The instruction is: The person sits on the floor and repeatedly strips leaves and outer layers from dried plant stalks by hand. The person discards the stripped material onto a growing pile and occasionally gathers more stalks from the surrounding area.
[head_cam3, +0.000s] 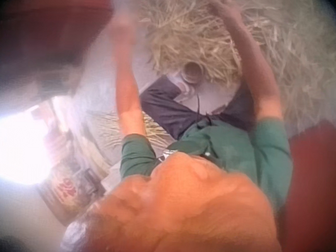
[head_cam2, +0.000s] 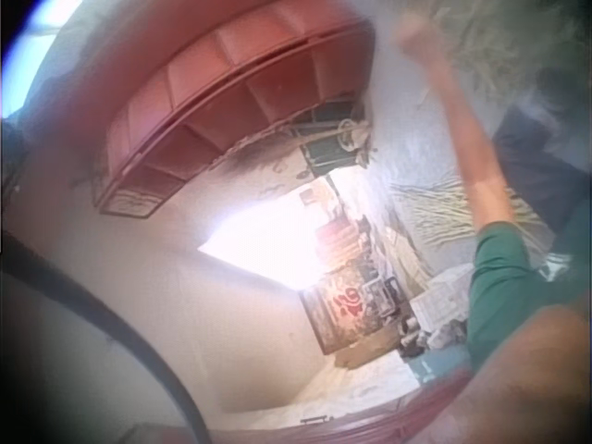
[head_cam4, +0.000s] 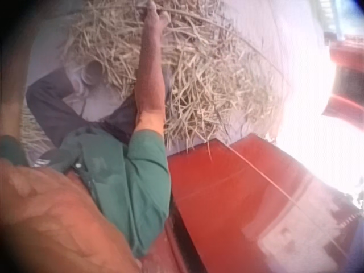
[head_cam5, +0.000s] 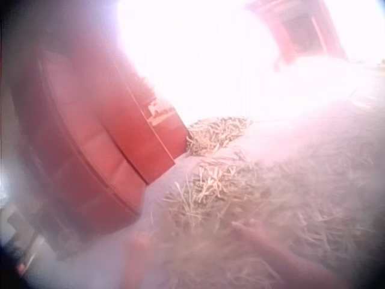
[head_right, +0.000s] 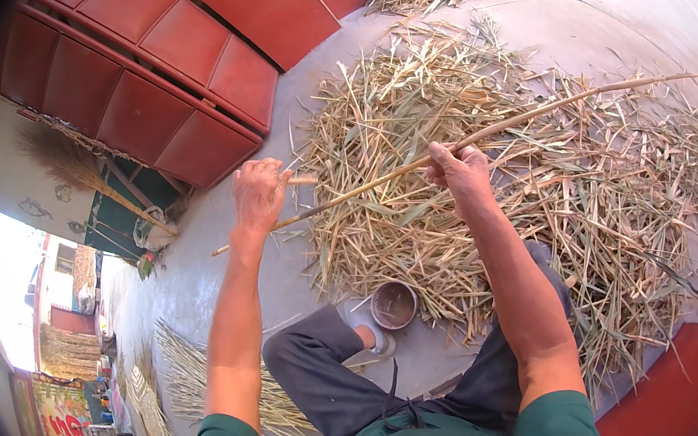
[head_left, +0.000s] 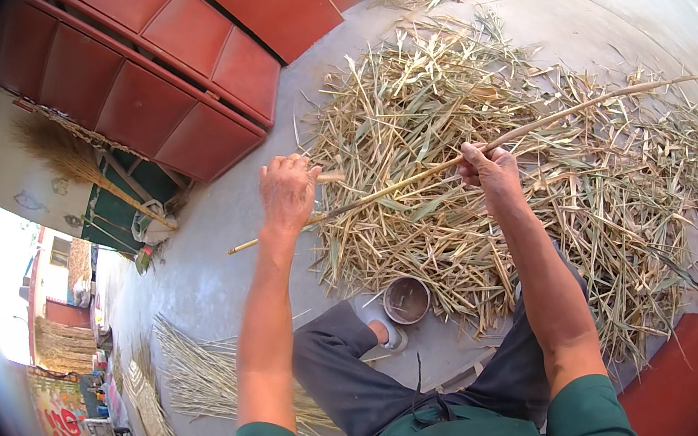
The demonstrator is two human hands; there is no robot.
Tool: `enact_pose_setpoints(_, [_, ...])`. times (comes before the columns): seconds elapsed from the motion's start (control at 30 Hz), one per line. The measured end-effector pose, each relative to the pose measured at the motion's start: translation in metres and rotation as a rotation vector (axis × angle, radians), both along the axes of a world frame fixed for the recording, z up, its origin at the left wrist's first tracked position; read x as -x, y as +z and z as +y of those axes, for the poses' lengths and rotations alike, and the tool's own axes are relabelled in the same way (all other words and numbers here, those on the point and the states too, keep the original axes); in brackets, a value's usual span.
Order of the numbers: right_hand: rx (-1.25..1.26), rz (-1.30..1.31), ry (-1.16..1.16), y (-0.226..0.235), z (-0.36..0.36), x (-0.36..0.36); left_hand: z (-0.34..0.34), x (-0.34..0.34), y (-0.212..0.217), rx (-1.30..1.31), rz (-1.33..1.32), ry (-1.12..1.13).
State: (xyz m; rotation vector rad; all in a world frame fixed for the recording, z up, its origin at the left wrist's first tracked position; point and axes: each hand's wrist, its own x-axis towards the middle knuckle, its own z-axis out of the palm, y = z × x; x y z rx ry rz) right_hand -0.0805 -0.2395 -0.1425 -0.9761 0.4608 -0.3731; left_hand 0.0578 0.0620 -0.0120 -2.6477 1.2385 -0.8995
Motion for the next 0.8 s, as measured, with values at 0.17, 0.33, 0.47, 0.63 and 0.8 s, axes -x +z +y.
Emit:
enact_pose_setpoints(0.17, [-0.031,-0.002,-0.045,-0.001,-0.008,-0.004,-0.006,0.024,-0.029,0.203,0.355,-0.195])
enact_pose_setpoints(0.33, [-0.057,0.009,-0.03,-0.001,-0.009,-0.007,-0.009,0.03,-0.042,0.227,0.444,-0.185])
enact_pose_setpoints(0.47, [-0.063,0.006,-0.007,-0.003,-0.017,-0.007,-0.019,0.036,-0.034,0.371,0.665,-0.079])
enact_pose_setpoints(0.63, [-0.03,-0.065,0.017,0.004,-0.019,-0.005,-0.014,0.034,-0.053,0.657,1.009,0.005])
enact_pose_setpoints(0.8, [0.088,-0.146,0.059,0.014,-0.021,0.001,-0.015,0.039,-0.042,0.389,1.033,0.046])
